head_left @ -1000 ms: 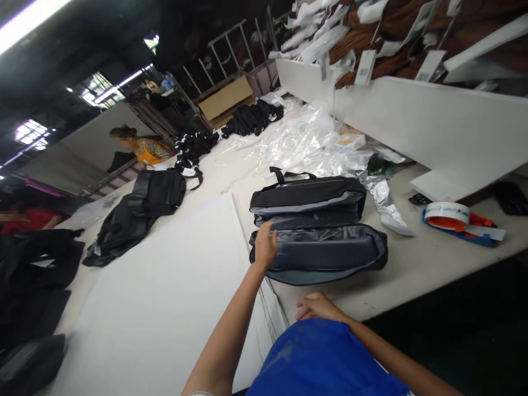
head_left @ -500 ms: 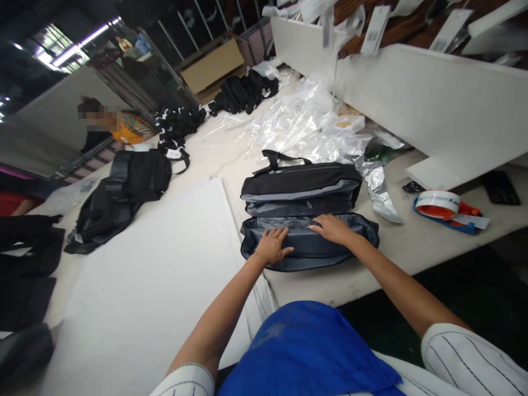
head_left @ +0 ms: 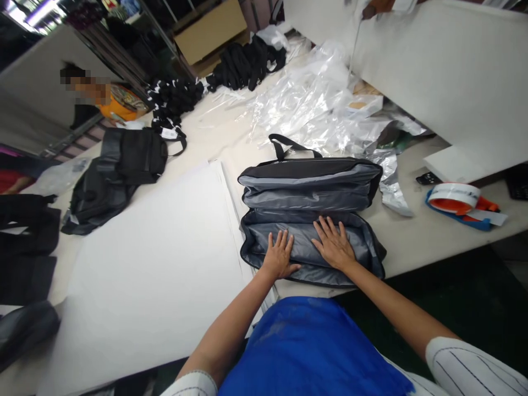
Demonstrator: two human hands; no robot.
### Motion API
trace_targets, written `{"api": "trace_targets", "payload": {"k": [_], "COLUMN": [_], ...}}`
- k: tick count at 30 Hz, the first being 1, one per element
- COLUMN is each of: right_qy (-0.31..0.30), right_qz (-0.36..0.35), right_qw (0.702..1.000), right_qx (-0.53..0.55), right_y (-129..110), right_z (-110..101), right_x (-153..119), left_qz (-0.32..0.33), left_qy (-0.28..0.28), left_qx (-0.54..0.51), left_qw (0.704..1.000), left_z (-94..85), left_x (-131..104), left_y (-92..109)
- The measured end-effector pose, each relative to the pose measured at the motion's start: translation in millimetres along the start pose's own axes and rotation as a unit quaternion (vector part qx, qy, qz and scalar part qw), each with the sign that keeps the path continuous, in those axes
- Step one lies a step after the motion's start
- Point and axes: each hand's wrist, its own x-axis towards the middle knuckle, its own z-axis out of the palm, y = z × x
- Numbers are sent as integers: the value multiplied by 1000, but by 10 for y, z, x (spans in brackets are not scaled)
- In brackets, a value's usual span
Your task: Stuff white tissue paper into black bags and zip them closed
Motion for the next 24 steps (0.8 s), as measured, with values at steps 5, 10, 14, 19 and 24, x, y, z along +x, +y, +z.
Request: {"api": "trace_targets", "payload": {"k": [5,10,14,19,24], "right_qy": [-17,5,27,41,56], "right_qz": [-13,-8,0,16,55], "right_qw": [1000,1000,999,999,997], "right_qx": [1,15,19,10,16], "right_y": [-85,-96,-65,-189,-423], "right_z": [169,265,295,317,344], "right_x": [-233,-188,-8,14,-36], "left_qz": [19,53,87,107,46], "left_qy": [-30,-26,35,85,190], "left_qx": [-12,-43,-63,-86,-151], "left_qw": [999,997,994,987,969], "left_z": [183,323,401,387,292], "left_x": [-119,-3,196,181,-201], "left_y": [50,-60,-162,-224,-286]}}
